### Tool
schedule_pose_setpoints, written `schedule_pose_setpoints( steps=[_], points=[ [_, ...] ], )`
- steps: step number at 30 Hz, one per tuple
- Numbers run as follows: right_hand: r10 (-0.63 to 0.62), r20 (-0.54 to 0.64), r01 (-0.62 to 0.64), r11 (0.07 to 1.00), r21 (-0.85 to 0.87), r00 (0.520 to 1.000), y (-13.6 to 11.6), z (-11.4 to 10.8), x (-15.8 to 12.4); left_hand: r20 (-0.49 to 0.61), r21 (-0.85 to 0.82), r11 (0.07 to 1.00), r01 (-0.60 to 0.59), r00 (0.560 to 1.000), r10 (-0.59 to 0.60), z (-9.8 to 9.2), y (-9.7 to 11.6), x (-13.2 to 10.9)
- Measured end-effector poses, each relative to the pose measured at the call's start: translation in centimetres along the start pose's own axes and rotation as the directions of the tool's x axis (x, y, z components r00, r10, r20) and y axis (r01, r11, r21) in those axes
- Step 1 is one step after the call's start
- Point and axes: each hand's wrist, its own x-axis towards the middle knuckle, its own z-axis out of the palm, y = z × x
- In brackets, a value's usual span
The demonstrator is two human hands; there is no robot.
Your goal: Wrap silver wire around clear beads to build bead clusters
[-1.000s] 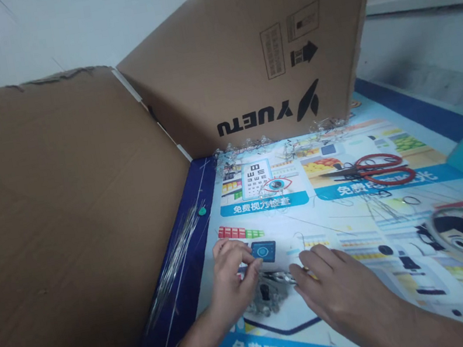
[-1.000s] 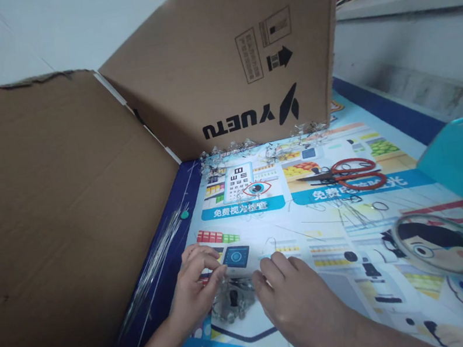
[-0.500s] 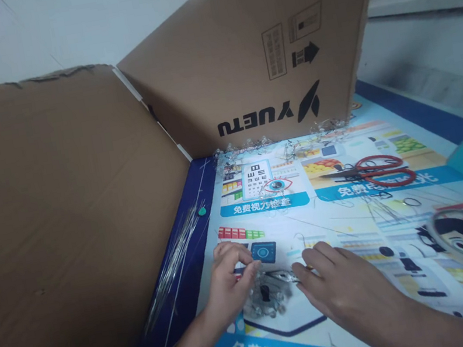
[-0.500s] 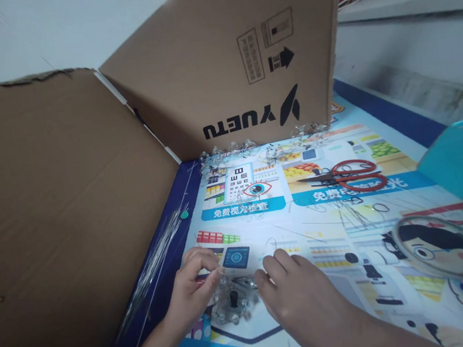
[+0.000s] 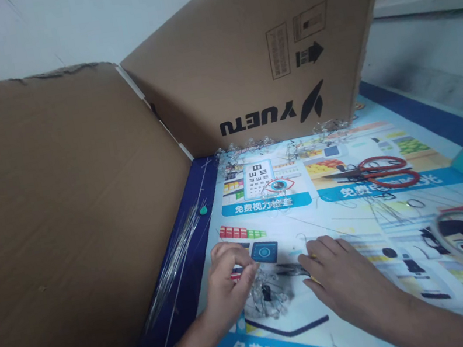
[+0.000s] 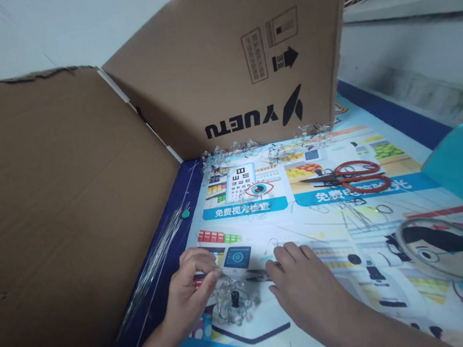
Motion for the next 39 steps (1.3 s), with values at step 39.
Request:
schedule_pose_setpoints(
  steps=[39],
  points=[
    [0.205,0.134,-0.226,0.535,0.814,0.969,-1.9,-0.9,3.3,0.225,0.046,0.979,0.198,0.953,-0.203,0.7,1.2,-2.7]
  ],
)
